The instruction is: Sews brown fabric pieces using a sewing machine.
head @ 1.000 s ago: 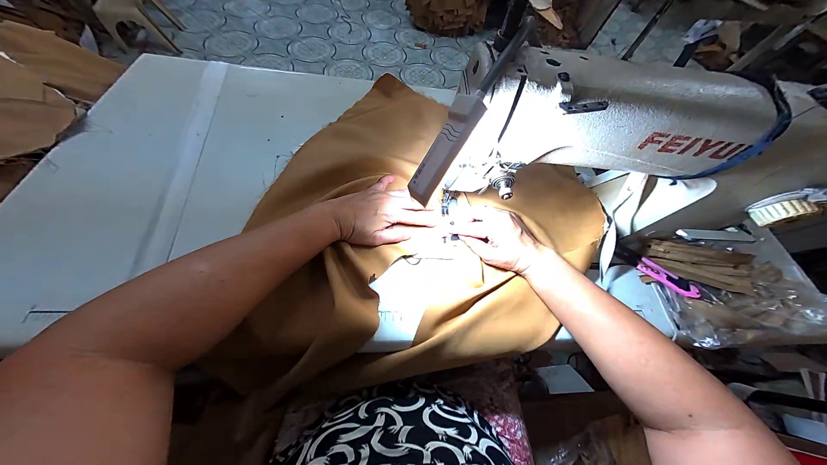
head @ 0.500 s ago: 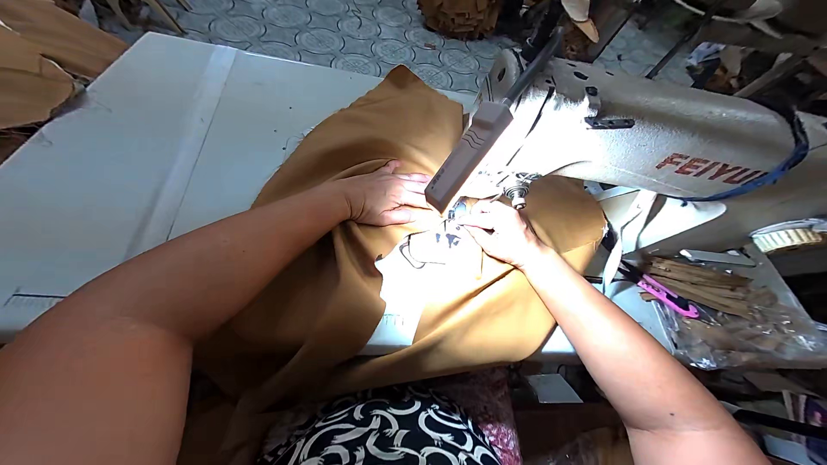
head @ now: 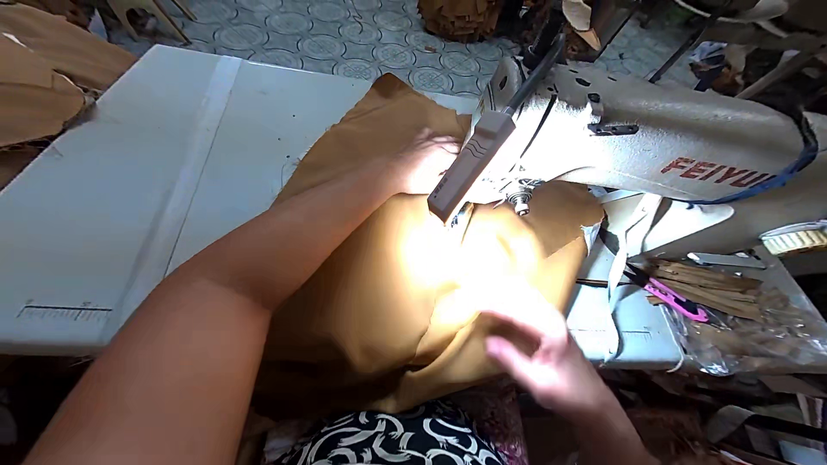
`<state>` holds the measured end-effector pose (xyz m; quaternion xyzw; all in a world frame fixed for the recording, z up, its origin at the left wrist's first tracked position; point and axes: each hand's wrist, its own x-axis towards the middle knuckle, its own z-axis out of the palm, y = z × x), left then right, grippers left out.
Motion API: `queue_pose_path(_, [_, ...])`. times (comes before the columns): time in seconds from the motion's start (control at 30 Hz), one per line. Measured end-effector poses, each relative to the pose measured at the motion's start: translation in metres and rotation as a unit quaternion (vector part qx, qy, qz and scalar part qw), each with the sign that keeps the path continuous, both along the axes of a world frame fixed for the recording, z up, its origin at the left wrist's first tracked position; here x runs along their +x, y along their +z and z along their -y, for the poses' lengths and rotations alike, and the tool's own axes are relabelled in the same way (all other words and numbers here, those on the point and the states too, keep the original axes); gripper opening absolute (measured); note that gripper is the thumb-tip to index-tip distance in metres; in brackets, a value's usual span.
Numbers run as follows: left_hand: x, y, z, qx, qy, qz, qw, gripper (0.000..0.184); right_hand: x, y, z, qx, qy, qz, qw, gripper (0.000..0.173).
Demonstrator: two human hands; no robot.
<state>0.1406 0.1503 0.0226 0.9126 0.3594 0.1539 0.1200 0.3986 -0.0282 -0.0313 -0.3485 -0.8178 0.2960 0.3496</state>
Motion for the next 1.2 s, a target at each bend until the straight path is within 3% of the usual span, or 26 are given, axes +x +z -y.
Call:
queue_pose_path(0.07, [0.014,0.034,0.026,-0.128,0.071,-0.062,0.987,0.041,0.022,-0.009,0.023,-0.150,0.263,-0.036,0.952,0.037])
queue_pose_path(0.13, [0.017,0.042,0.022,-0.199,0.103,-0.088,0.971,0.046,0.039,-0.039,0.030,-0.301,0.374,0.012,0.877,0.041])
queue_pose_path(0.17, [0.013,0.026,0.006,-0.186,0.109,-0.068,0.974,0.045,0.044,-0.055,0.033,-0.377,0.335,0.052,0.862,0.038])
queue_pose_path(0.23, [-0.005,-0.028,-0.040,-0.102,0.119,-0.009,0.988,0.041,0.036,-0.073,0.038,-0.510,0.123,0.127,0.842,0.037])
queue_pose_path(0.27, [-0.013,-0.041,-0.050,-0.085,0.140,-0.008,0.986,0.041,0.025,-0.080,0.038,-0.548,0.033,0.126,0.826,0.045])
queue_pose_path(0.33, [-0.021,-0.042,-0.048,-0.096,0.218,-0.030,0.971,0.045,-0.006,-0.095,0.040,-0.533,0.028,0.047,0.845,0.047])
queue_pose_path(0.43, [-0.027,-0.037,-0.030,-0.115,0.326,-0.032,0.938,0.047,-0.072,-0.084,0.041,-0.551,0.200,-0.020,0.810,0.040])
queue_pose_path(0.47, [-0.030,-0.038,-0.026,-0.115,0.348,-0.041,0.930,0.048,-0.094,-0.077,0.043,-0.552,0.217,-0.031,0.804,0.038])
queue_pose_path(0.57, [-0.042,-0.042,-0.015,-0.109,0.362,-0.107,0.919,0.052,-0.114,-0.057,0.049,-0.546,0.153,0.046,0.823,0.038])
queue_pose_path(0.67, [-0.060,-0.030,0.006,-0.106,0.329,-0.179,0.921,0.053,-0.073,-0.048,0.051,-0.551,0.044,0.242,0.797,0.056])
queue_pose_path(0.7, [-0.069,-0.027,0.014,-0.099,0.309,-0.192,0.926,0.053,-0.052,-0.049,0.057,-0.551,0.008,0.247,0.797,0.055])
queue_pose_path(0.83, [-0.095,-0.026,0.047,-0.071,0.222,-0.210,0.950,0.056,0.031,-0.017,0.081,-0.496,-0.056,0.104,0.860,0.018])
queue_pose_path(0.9, [-0.095,-0.028,0.065,-0.095,0.229,-0.215,0.945,0.062,0.057,0.017,0.073,-0.455,-0.090,0.132,0.876,0.015])
queue_pose_path(1.03, [-0.063,-0.025,0.111,-0.134,0.334,-0.232,0.904,0.076,0.051,0.068,-0.003,-0.395,-0.204,0.299,0.844,0.026])
queue_pose_path(1.13, [-0.025,-0.013,0.145,-0.210,0.403,-0.245,0.857,0.086,0.037,0.055,-0.092,-0.162,-0.300,0.349,0.873,0.027])
queue_pose_path(1.2, [-0.008,-0.004,0.161,-0.250,0.389,-0.273,0.844,0.087,0.026,0.047,-0.133,-0.083,-0.285,0.355,0.886,0.044])
